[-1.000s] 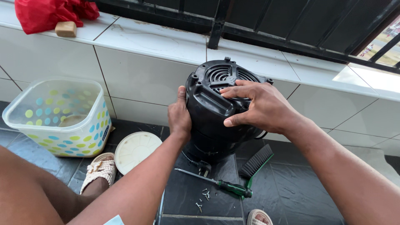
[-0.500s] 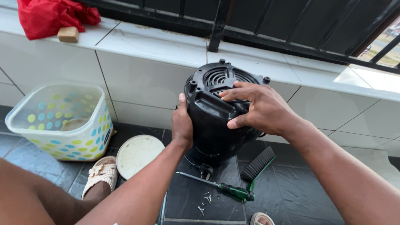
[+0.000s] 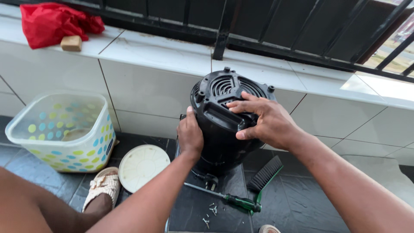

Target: The person uses a screwdriver to fasten screws into the base of a black cylindrical appliance, then places a wooden lid on top and inserts a black cooking pot into the unit. The person also handles a separate silver cooking pot.

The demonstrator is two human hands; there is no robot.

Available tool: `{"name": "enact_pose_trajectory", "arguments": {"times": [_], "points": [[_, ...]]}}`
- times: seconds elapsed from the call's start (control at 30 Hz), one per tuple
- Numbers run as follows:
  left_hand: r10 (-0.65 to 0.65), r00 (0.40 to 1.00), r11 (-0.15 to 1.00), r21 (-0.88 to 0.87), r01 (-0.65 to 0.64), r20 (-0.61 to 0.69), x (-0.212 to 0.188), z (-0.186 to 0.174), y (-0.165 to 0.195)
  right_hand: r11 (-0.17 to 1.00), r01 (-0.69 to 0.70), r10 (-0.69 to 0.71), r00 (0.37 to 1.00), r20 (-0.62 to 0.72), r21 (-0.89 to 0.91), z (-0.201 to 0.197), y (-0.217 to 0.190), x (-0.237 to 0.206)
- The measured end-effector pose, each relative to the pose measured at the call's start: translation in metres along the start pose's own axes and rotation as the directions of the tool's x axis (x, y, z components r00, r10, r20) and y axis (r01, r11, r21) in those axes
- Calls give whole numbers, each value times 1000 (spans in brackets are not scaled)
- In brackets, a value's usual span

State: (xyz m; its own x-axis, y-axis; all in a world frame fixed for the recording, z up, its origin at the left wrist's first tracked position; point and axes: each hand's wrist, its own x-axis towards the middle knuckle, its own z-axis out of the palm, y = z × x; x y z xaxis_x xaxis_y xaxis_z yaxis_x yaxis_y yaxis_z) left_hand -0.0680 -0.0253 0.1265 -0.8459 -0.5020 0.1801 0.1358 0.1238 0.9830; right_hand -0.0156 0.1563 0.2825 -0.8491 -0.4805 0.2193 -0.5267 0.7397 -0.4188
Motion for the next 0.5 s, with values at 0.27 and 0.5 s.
{"name": "enact_pose_trajectory", "arguments": {"times": [0.27, 0.5], "points": [[-140, 988, 925, -347, 153, 65, 13, -5, 9, 953, -161, 217, 953, -210, 257, -6, 38, -4], [125, 948, 771, -630, 93, 292, 42, -10, 38, 551, -272, 605, 782, -153, 789, 18, 59, 4]]}}
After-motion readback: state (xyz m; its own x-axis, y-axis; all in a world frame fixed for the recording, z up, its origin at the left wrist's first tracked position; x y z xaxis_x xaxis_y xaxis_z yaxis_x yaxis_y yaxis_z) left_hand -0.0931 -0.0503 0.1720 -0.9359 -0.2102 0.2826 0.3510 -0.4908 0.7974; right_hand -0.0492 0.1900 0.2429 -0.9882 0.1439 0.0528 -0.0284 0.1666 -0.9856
